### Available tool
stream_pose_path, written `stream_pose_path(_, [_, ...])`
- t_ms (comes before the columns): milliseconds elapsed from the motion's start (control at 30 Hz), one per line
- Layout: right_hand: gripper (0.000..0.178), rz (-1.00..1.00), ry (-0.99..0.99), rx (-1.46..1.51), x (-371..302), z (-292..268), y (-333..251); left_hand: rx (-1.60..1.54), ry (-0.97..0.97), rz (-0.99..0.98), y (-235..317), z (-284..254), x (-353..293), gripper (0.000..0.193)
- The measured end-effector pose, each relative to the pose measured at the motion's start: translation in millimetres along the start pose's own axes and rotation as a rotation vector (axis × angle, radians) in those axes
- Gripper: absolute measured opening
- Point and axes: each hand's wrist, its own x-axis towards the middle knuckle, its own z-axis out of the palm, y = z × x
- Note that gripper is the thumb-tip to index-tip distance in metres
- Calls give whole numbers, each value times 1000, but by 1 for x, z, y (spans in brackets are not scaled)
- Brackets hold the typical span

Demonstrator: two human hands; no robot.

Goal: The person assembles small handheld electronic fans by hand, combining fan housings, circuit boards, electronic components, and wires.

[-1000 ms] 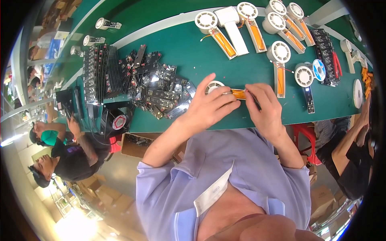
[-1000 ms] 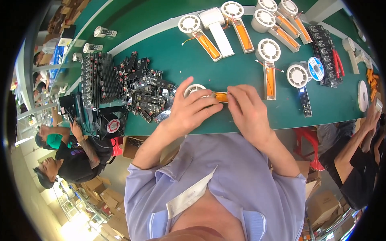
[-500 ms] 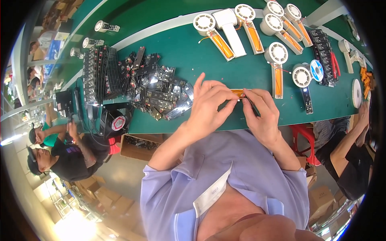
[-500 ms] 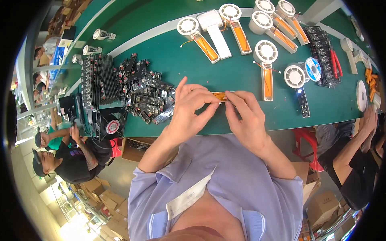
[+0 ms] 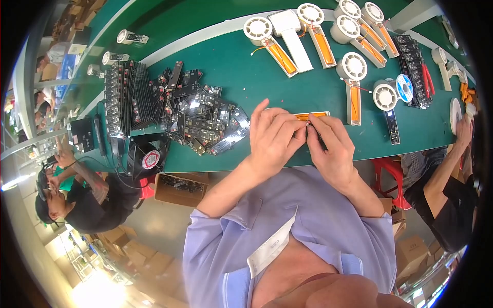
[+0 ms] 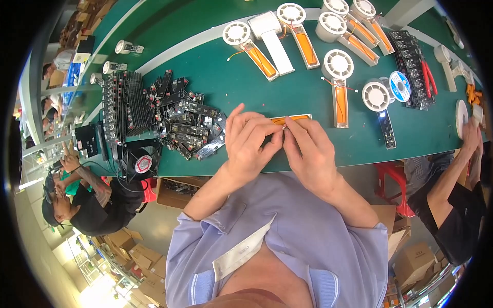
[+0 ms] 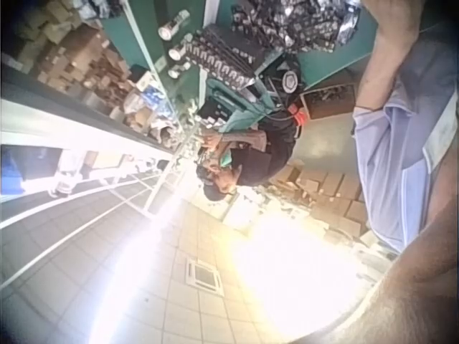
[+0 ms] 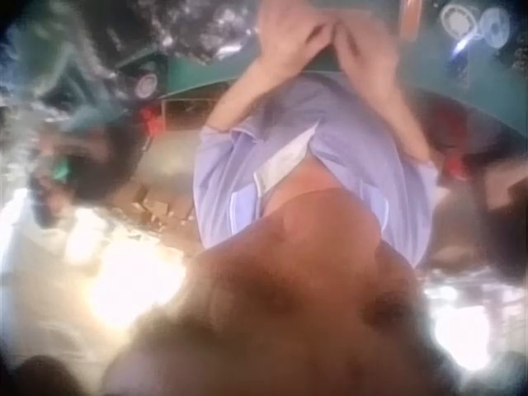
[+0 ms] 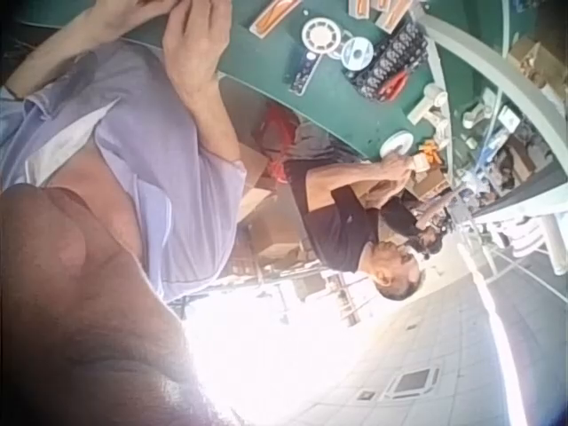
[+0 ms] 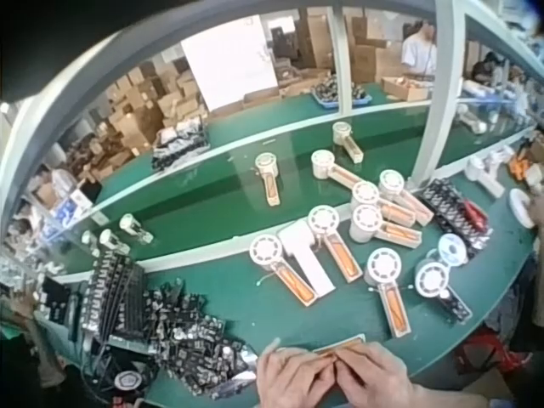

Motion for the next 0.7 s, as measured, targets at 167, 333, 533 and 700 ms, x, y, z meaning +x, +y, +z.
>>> stream_pose_path(167, [34, -18, 3, -31, -3, 2, 1, 11, 7, -17, 1, 0, 1, 21])
stream_pose_path(333, [41, -90, -5, -115, -3, 3, 5, 35, 0, 15, 2, 1, 1, 23])
stream_pose_path(533, [41, -134, -52, -120, 2, -2, 12, 15, -41, 58, 1, -2, 3, 25])
stream_pose_path(700, [39, -164, -61, -158, 6, -4, 10, 17, -70, 59, 0, -5, 3, 25])
